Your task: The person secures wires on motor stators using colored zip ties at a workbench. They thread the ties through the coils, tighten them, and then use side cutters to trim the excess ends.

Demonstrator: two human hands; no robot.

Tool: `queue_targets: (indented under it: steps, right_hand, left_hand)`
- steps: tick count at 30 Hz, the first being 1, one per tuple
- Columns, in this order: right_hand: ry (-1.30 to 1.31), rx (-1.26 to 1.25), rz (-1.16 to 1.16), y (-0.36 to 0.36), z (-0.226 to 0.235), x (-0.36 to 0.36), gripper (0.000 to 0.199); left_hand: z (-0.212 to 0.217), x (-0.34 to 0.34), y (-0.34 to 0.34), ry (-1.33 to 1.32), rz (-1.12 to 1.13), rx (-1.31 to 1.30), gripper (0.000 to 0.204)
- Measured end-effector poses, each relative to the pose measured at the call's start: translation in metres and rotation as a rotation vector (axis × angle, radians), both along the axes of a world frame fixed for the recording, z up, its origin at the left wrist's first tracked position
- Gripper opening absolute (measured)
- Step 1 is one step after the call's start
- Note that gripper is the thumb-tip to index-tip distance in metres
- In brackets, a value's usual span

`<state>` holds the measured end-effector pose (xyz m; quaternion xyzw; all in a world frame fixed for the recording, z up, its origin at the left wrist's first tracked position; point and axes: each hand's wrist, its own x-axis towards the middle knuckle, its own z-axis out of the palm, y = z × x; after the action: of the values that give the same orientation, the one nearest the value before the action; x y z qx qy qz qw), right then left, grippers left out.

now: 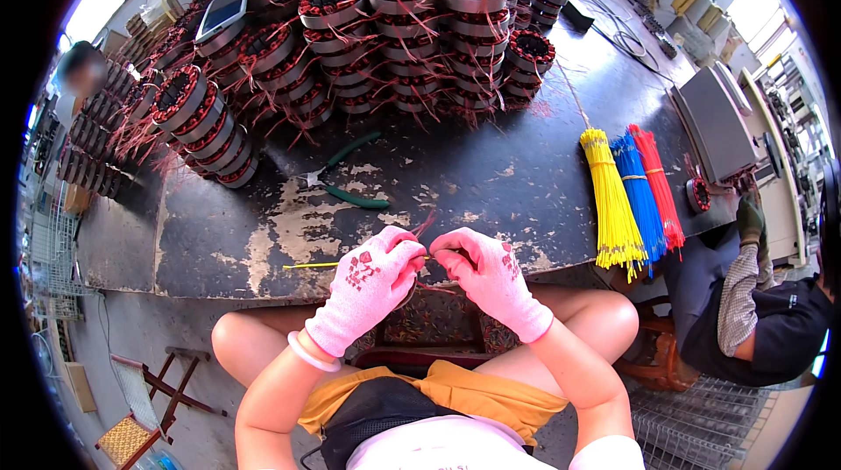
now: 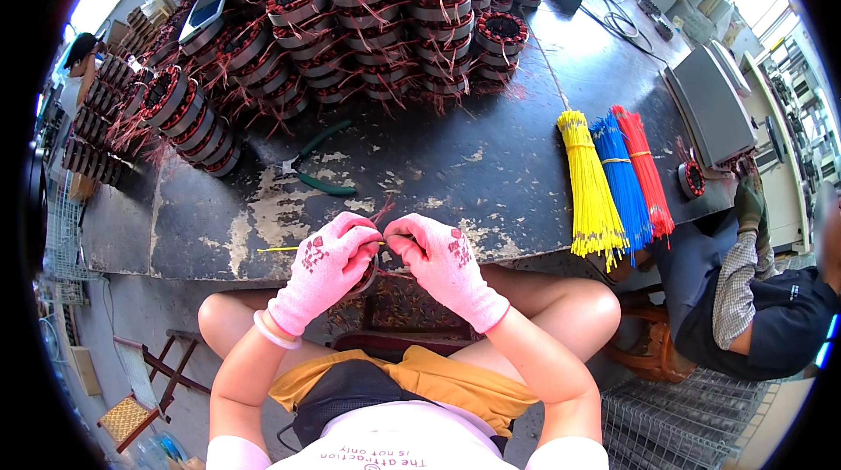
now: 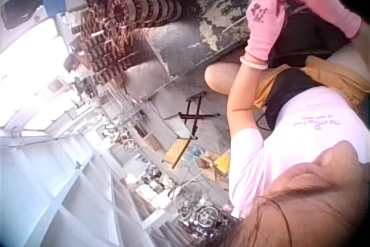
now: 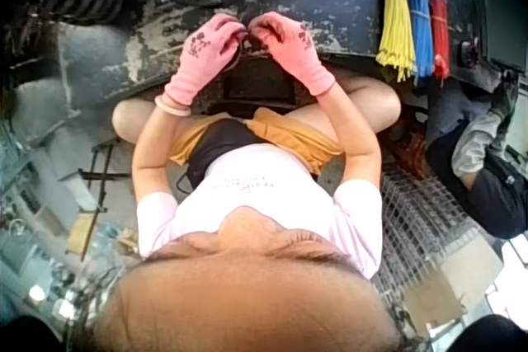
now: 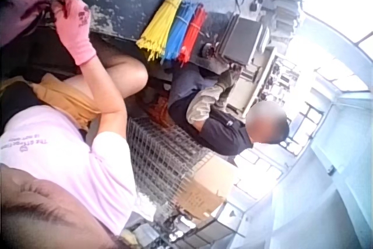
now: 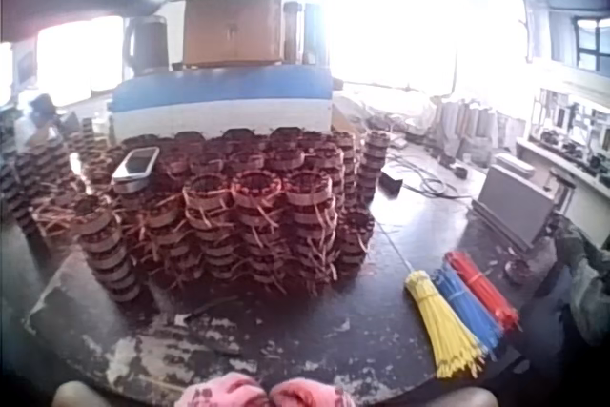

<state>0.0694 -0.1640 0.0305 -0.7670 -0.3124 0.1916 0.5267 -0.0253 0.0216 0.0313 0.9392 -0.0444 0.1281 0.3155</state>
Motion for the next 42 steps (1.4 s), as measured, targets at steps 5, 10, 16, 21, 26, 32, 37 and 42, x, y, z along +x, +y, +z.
queue_targets:
  steps: [5, 10, 16, 21, 26, 32, 37, 42]
  right_hand:
    - [0.036, 0.006, 0.037, -0.001, 0.000, 0.007, 0.012]
    - [0.396, 0.007, 0.034, 0.001, -0.009, 0.021, 0.014]
    - [0.083, -0.096, -0.067, -0.006, -0.001, 0.010, 0.024]
    - [-0.860, -0.211, 0.036, -0.013, -0.020, 0.000, 0.040]
    - [0.371, -0.136, 0.154, -0.008, -0.028, 0.014, 0.017]
    - [-0.331, -0.191, 0.156, -0.018, -0.013, 0.010, 0.019]
    - [-0.360, -0.121, 0.101, -0.005, -0.015, 0.011, 0.016]
    - [0.366, -0.170, 0.055, 0.000, -0.013, 0.018, 0.025]
  left_hand:
    - [0.001, 0.002, -0.006, -0.016, 0.024, -0.016, 0.017]
    - [-0.006, 0.005, -0.010, -0.041, 0.036, -0.063, 0.016]
    - [-0.013, 0.003, -0.009, -0.053, 0.045, -0.075, 0.015]
    - [-0.012, 0.005, -0.011, -0.049, 0.057, -0.075, 0.013]
    - [-0.015, 0.006, -0.010, -0.068, 0.025, -0.054, 0.010]
    - [-0.013, 0.005, -0.009, -0.053, 0.027, -0.085, 0.010]
    - [-0.015, 0.005, -0.010, -0.071, 0.035, -0.075, 0.012]
    - [-0.018, 0.005, -0.008, -0.067, 0.022, -0.054, 0.014]
